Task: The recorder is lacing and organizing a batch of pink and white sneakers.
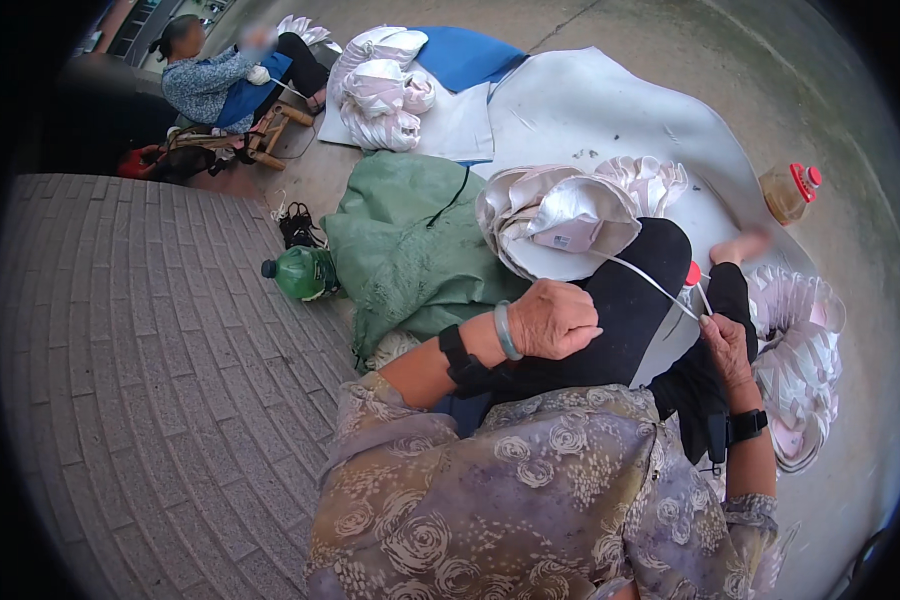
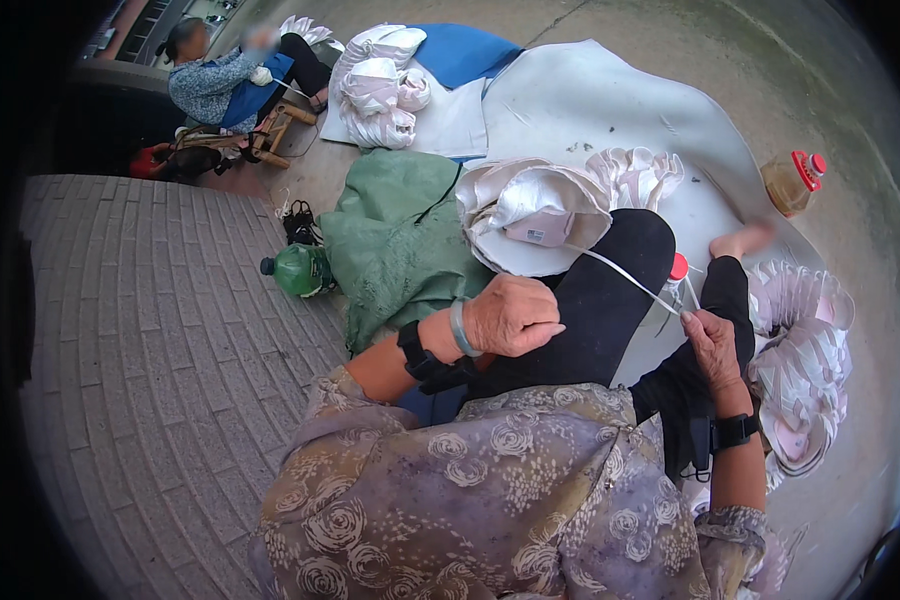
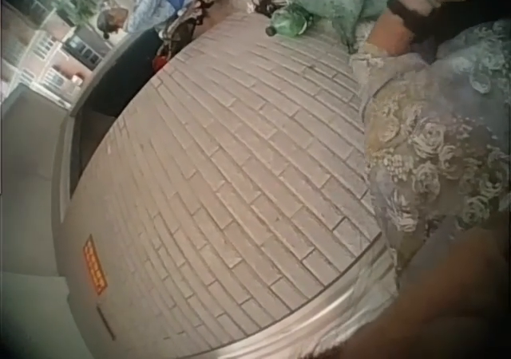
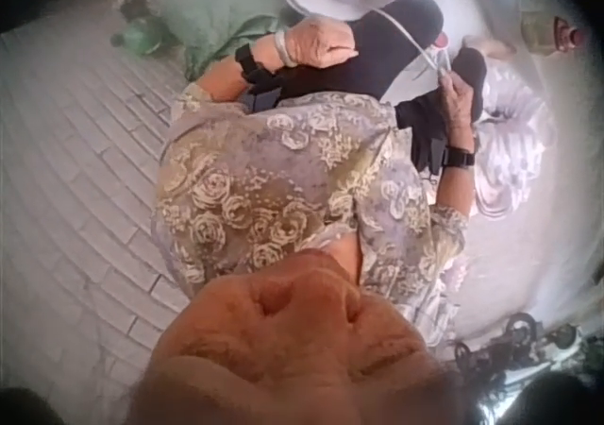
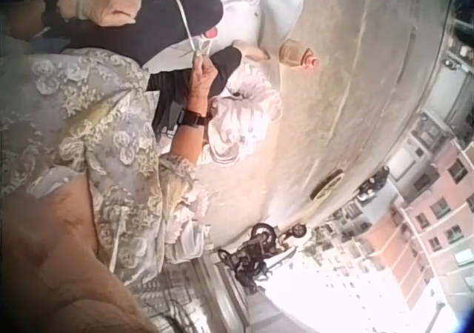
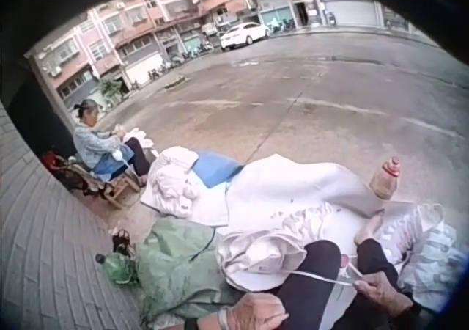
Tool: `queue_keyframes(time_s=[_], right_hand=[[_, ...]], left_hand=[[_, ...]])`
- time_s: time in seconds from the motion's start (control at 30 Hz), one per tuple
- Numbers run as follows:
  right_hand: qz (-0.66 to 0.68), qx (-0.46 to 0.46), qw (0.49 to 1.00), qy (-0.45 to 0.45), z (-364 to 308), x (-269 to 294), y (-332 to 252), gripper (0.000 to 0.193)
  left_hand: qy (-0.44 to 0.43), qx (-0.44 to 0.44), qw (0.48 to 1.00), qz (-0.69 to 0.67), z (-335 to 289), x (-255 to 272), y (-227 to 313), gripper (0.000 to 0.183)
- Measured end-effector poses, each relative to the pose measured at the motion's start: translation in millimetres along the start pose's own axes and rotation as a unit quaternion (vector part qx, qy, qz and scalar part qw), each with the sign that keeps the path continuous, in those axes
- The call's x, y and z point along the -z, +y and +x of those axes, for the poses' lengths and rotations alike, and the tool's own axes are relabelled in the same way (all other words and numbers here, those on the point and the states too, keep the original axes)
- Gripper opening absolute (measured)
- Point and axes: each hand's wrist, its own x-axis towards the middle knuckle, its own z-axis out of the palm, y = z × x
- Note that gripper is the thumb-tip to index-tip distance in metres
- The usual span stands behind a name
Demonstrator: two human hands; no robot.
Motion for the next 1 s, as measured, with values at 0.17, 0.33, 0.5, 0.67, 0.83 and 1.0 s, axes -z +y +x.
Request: queue_keyframes(time_s=[0.17, 0.33, 0.5, 0.67, 0.83, 1.0], right_hand=[[0.013, -0.061, 0.998, 0.014, -1.9, -1.6, 10.1, 0.039], [0.032, -0.080, 0.996, 0.014, -3.4, -8.2, 12.2, 0.036], [0.046, -0.090, 0.995, 0.002, 0.3, -22.3, -2.7, 0.023], [-0.120, 0.059, 0.987, 0.091, 24.9, -17.6, -7.3, 0.016], [-0.201, 0.091, 0.969, 0.111, 72.2, -6.4, -10.3, 0.015], [-0.242, 0.075, 0.967, 0.039, 88.9, -21.1, -1.8, 0.023]], left_hand=[[0.238, 0.251, 0.938, 0.019, -44.1, 63.6, -51.4, 0.023], [0.307, 0.313, 0.889, -0.129, -9.4, 74.3, -152.7, 0.034], [0.204, 0.454, 0.728, -0.472, -0.1, 51.3, -200.1, 0.038], [0.130, 0.429, 0.865, -0.225, -38.3, 50.0, -227.1, 0.039], [0.086, 0.211, 0.971, 0.070, -75.4, 29.7, -190.3, 0.033], [0.116, 0.364, 0.924, -0.012, -116.0, 29.0, -183.5, 0.030]])
